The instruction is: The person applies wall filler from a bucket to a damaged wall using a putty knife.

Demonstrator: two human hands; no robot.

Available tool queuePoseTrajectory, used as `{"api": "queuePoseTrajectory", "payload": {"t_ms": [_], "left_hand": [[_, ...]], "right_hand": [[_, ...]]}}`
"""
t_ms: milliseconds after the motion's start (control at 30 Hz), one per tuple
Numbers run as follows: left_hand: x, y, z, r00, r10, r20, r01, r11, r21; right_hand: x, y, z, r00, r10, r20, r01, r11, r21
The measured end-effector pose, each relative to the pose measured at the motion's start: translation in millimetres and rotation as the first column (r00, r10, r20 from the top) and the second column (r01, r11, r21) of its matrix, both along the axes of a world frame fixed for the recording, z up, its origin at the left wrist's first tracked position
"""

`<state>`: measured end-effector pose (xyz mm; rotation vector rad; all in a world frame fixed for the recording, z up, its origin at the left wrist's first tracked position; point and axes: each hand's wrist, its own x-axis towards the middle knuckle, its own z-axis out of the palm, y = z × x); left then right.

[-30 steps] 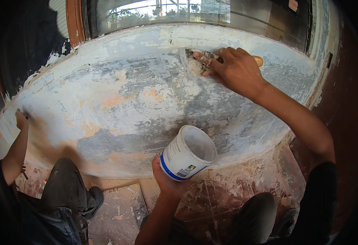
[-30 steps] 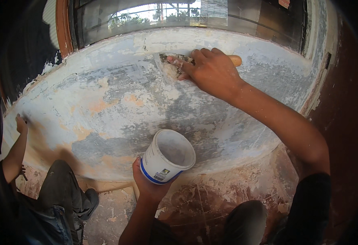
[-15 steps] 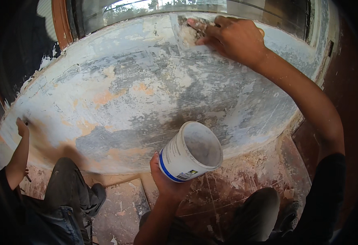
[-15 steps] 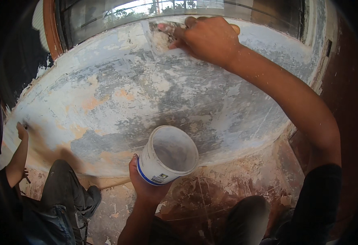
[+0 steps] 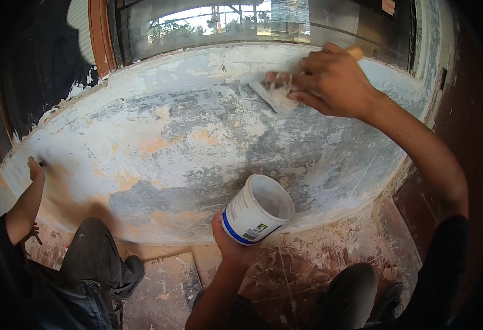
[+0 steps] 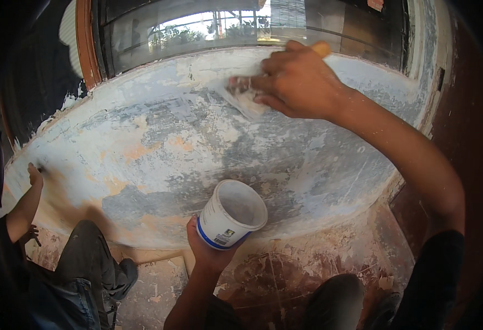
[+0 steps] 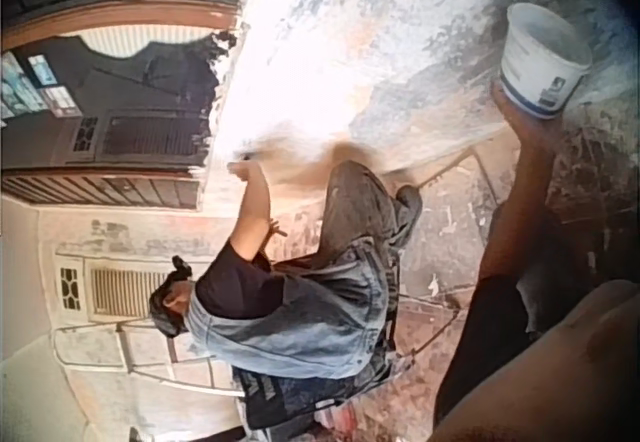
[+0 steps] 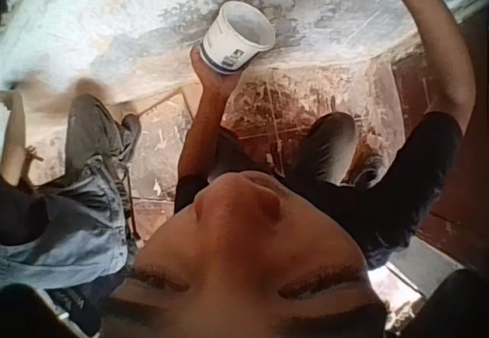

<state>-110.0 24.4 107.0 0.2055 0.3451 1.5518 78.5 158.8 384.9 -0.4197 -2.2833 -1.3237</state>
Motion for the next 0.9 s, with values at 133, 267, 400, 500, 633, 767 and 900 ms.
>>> {"api": "queuePoseTrajectory", "payload": {"t_ms": [133, 267, 400, 500, 633, 767, 900], "left_hand": [[10, 2, 4, 0.998, -0.027, 0.050, 0.029, 0.999, -0.028], [10, 5, 1, 0.999, -0.029, 0.030, 0.030, 1.000, -0.008], [11, -2, 6, 0.999, -0.040, -0.017, 0.040, 0.999, -0.031], [4, -10, 15, 0.999, -0.038, -0.010, 0.038, 0.999, -0.024], [1, -9, 16, 0.998, -0.030, 0.051, 0.029, 0.999, 0.017], [-8, -3, 5, 0.997, -0.031, 0.069, 0.028, 0.999, 0.041], [0, -6, 8, 0.999, -0.019, 0.051, 0.017, 0.999, 0.046]], "right_hand": [[-20, 12, 11, 0.981, -0.005, 0.194, -0.031, 0.983, 0.183], [-54, 13, 25, 0.997, -0.014, 0.078, -0.016, 0.929, 0.369], [-53, -5, 45, 0.990, -0.067, 0.124, 0.029, 0.958, 0.285], [-38, -2, 63, 0.996, -0.042, 0.081, 0.011, 0.936, 0.351], [-2, -31, 79, 0.997, -0.079, 0.016, 0.070, 0.945, 0.319], [12, -36, 45, 0.985, 0.086, -0.151, -0.031, 0.943, 0.332], [18, -50, 4, 0.834, -0.184, -0.520, -0.200, 0.778, -0.596]]}}
